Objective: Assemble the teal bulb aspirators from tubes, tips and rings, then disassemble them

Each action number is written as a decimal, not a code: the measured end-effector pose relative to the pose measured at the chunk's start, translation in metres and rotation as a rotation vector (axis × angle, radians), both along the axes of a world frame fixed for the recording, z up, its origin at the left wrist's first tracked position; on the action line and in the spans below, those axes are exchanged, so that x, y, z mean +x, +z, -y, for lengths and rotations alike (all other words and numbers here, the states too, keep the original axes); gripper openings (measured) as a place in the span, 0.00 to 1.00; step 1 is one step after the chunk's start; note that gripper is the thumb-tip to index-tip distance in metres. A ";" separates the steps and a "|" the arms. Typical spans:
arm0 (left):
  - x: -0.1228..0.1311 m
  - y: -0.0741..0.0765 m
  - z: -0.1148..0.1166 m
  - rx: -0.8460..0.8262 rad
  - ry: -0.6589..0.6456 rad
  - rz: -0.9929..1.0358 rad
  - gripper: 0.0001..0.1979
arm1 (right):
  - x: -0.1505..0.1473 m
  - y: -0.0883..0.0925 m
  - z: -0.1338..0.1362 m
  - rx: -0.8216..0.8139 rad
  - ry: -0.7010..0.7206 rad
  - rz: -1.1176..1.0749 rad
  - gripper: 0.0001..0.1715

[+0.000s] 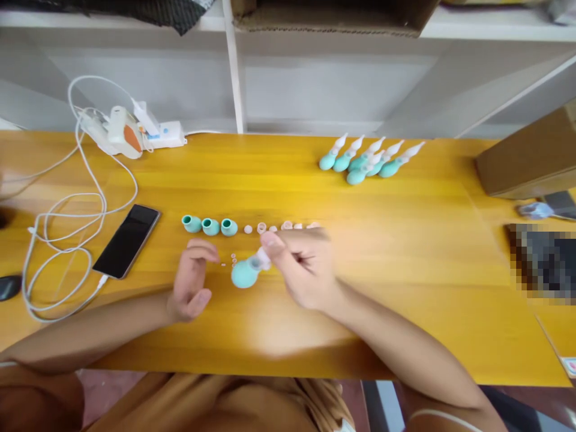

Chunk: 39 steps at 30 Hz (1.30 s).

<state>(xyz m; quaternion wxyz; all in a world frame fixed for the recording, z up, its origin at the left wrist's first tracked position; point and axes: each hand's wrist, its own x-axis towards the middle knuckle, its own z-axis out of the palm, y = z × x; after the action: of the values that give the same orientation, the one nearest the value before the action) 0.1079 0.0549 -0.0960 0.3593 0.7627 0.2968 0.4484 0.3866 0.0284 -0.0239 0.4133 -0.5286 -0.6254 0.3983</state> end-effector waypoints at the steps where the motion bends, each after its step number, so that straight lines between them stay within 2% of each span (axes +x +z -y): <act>1: 0.001 0.001 -0.001 -0.025 -0.053 -0.020 0.25 | -0.021 -0.006 0.001 0.026 -0.066 -0.134 0.37; 4: 0.004 0.006 -0.003 -0.104 -0.228 -0.088 0.29 | -0.059 -0.029 0.003 -0.029 -0.113 -0.383 0.35; 6: 0.007 0.011 -0.004 -0.144 -0.249 -0.164 0.24 | -0.064 -0.044 0.004 -0.067 -0.103 -0.419 0.35; 8: 0.010 0.014 -0.004 -0.128 -0.226 -0.215 0.16 | -0.061 -0.051 0.004 -0.064 -0.079 -0.387 0.35; 10: 0.010 0.016 -0.005 -0.081 -0.199 -0.224 0.12 | -0.056 -0.050 0.003 -0.041 -0.031 -0.312 0.34; 15: 0.006 0.019 -0.011 0.043 -0.189 -0.314 0.11 | -0.048 -0.044 -0.003 -0.001 0.192 -0.066 0.33; 20: 0.006 0.013 -0.015 0.218 -0.103 -0.500 0.14 | -0.041 -0.066 -0.007 0.101 0.303 0.006 0.35; 24: 0.009 0.007 -0.015 0.329 -0.090 -0.537 0.13 | -0.030 -0.078 -0.015 0.226 0.444 0.072 0.33; 31: 0.013 0.009 -0.017 0.340 -0.119 -0.479 0.03 | -0.017 -0.079 -0.023 0.263 0.527 0.104 0.33; 35: 0.013 0.008 -0.017 0.318 -0.133 -0.459 0.03 | -0.016 -0.080 -0.025 0.254 0.548 0.068 0.33; 39: 0.013 0.008 -0.018 0.266 -0.135 -0.457 0.03 | -0.007 -0.075 -0.032 0.166 0.604 0.013 0.35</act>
<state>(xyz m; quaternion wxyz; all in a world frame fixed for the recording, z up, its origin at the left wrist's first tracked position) 0.1207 0.0727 -0.0881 0.2087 0.9027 0.2570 0.2747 0.3798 0.0607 -0.0989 0.3140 -0.2859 -0.7872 0.4472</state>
